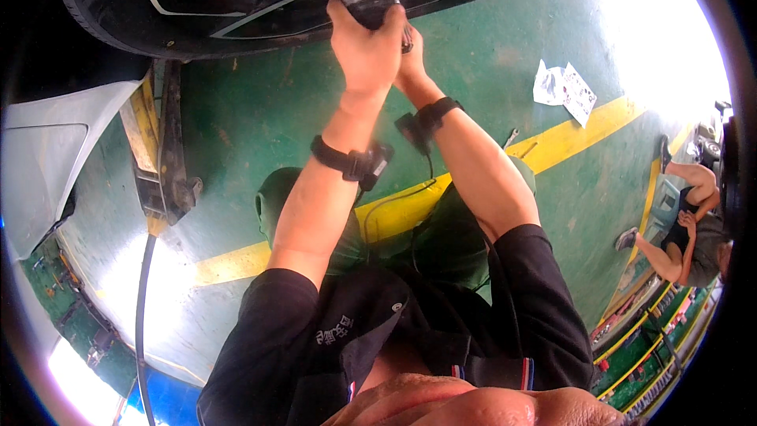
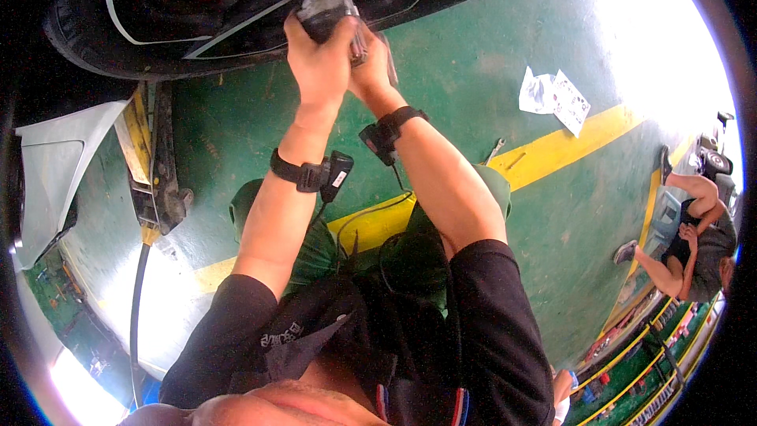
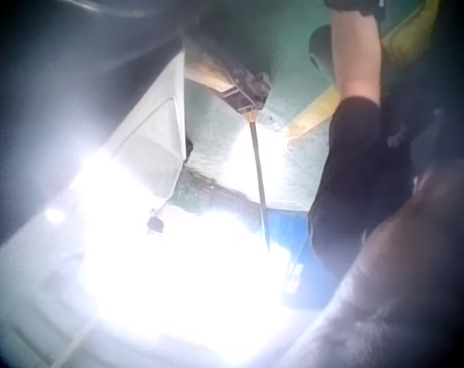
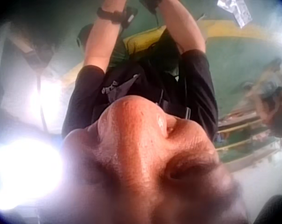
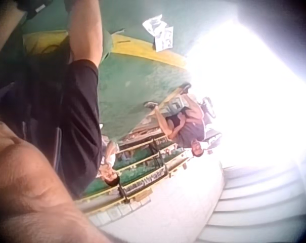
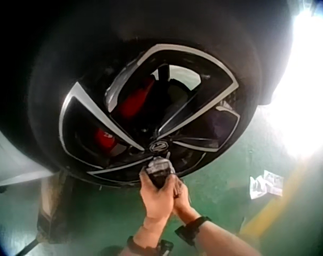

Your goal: The person works on a car wheel attached to a vehicle. The person uses a power drill to tighten or loosen components on the wheel hub, then uses a thin metal tool to adjust a small part in the center of the wheel while holding it in place.

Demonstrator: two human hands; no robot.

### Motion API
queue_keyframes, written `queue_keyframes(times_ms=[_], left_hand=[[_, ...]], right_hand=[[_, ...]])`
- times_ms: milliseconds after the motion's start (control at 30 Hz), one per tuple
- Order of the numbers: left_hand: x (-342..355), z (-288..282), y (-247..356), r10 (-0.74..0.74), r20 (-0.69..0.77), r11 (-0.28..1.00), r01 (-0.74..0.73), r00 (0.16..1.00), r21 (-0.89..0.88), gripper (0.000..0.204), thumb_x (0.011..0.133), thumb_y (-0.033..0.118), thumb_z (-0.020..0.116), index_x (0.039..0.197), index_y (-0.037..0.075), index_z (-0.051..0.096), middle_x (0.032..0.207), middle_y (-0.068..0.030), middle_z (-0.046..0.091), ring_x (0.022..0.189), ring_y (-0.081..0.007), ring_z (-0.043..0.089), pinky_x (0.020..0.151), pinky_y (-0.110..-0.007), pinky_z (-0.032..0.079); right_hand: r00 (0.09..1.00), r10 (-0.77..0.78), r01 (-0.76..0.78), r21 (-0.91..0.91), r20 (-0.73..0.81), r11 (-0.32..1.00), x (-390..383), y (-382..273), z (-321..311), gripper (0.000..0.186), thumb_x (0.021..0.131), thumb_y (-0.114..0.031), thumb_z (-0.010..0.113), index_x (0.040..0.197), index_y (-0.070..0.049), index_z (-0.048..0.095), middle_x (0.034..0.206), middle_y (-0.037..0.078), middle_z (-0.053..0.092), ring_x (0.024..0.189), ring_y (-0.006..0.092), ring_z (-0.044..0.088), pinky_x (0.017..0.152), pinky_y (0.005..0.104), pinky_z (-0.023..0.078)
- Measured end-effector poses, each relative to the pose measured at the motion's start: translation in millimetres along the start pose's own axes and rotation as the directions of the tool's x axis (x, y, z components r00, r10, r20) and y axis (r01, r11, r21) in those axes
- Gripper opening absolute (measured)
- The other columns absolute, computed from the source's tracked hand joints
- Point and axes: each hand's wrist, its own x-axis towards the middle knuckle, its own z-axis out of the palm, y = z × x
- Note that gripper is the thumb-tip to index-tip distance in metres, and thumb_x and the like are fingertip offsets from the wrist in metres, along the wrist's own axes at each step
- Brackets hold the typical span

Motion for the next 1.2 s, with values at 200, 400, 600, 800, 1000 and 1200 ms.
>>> queue_keyframes(times_ms=[200,400,600,800,1000,1200], left_hand=[[2.2,1.5,-4.4,-0.001,0.035,0.998,0.003,0.999,-0.063,0.060,0.080,0.014,0.080,0.129,-0.006,0.051,0.114,-0.0155,0.067,0.101,-0.0219,0.065,0.091,-0.035,0.053],[34.8,-9.6,-17.6,-0.305,0.415,0.669,0.503,0.857,-0.547,0.051,0.075,0.002,0.075,0.122,0.003,0.056,0.106,-0.0095,0.067,0.097,-0.0249,0.066,0.089,-0.038,0.056],[40.6,-31.3,-14.0,-0.261,0.605,0.589,0.621,0.752,-0.517,0.046,0.076,0.001,0.072,0.120,0.004,0.060,0.106,-0.0087,0.068,0.097,-0.0243,0.067,0.088,-0.039,0.057],[5.2,-36.5,-12.3,-0.275,0.483,0.698,0.518,0.832,-0.495,0.047,0.072,0.000,0.070,0.119,0.003,0.062,0.103,-0.0104,0.069,0.091,-0.0253,0.069,0.086,-0.040,0.058],[9.1,-63.2,17.6,-0.246,0.468,0.678,0.496,0.849,-0.542,0.049,0.074,0.000,0.070,0.121,0.001,0.060,0.107,-0.0107,0.068,0.094,-0.0256,0.068,0.087,-0.040,0.058],[23.5,-59.4,23.8,-0.213,0.393,0.683,0.424,0.894,-0.594,0.040,0.082,0.003,0.072,0.121,0.001,0.059,0.111,-0.0114,0.068,0.099,-0.0257,0.067,0.093,-0.040,0.055]], right_hand=[[1.000,0.005,-0.005,-0.063,0.011,0.998,0.5,-13.0,-4.5,0.049,0.080,-0.025,0.080,0.122,-0.008,0.062,0.112,0.014,0.072,0.103,0.0241,0.069,0.089,0.0355,0.052],[0.991,-0.123,0.133,-0.250,0.055,0.959,1.5,-37.4,-12.3,0.052,0.085,-0.021,0.074,0.133,-0.009,0.058,0.112,0.014,0.072,0.103,0.0248,0.070,0.092,0.0340,0.052],[1.000,-0.017,0.027,-0.513,0.024,0.858,-10.0,-41.8,-11.8,0.052,0.082,-0.019,0.075,0.132,-0.014,0.060,0.112,0.013,0.074,0.102,0.0270,0.072,0.088,0.0370,0.054],[0.978,-0.183,0.210,-0.493,0.103,0.844,-40.3,-40.8,-17.7,0.048,0.078,-0.015,0.076,0.123,-0.010,0.062,0.103,0.016,0.074,0.096,0.0367,0.072,0.082,0.0401,0.056],[0.962,-0.239,0.268,-0.298,0.130,0.916,-37.4,-42.6,2.2,0.048,0.078,-0.015,0.077,0.123,-0.006,0.061,0.099,0.017,0.073,0.096,0.0345,0.072,0.083,0.0399,0.056],[0.985,-0.151,0.167,-0.244,0.086,0.955,-12.9,-67.1,20.2,0.049,0.081,-0.004,0.074,0.128,-0.002,0.060,0.113,0.010,0.072,0.104,0.0158,0.068,0.090,0.0300,0.053]])
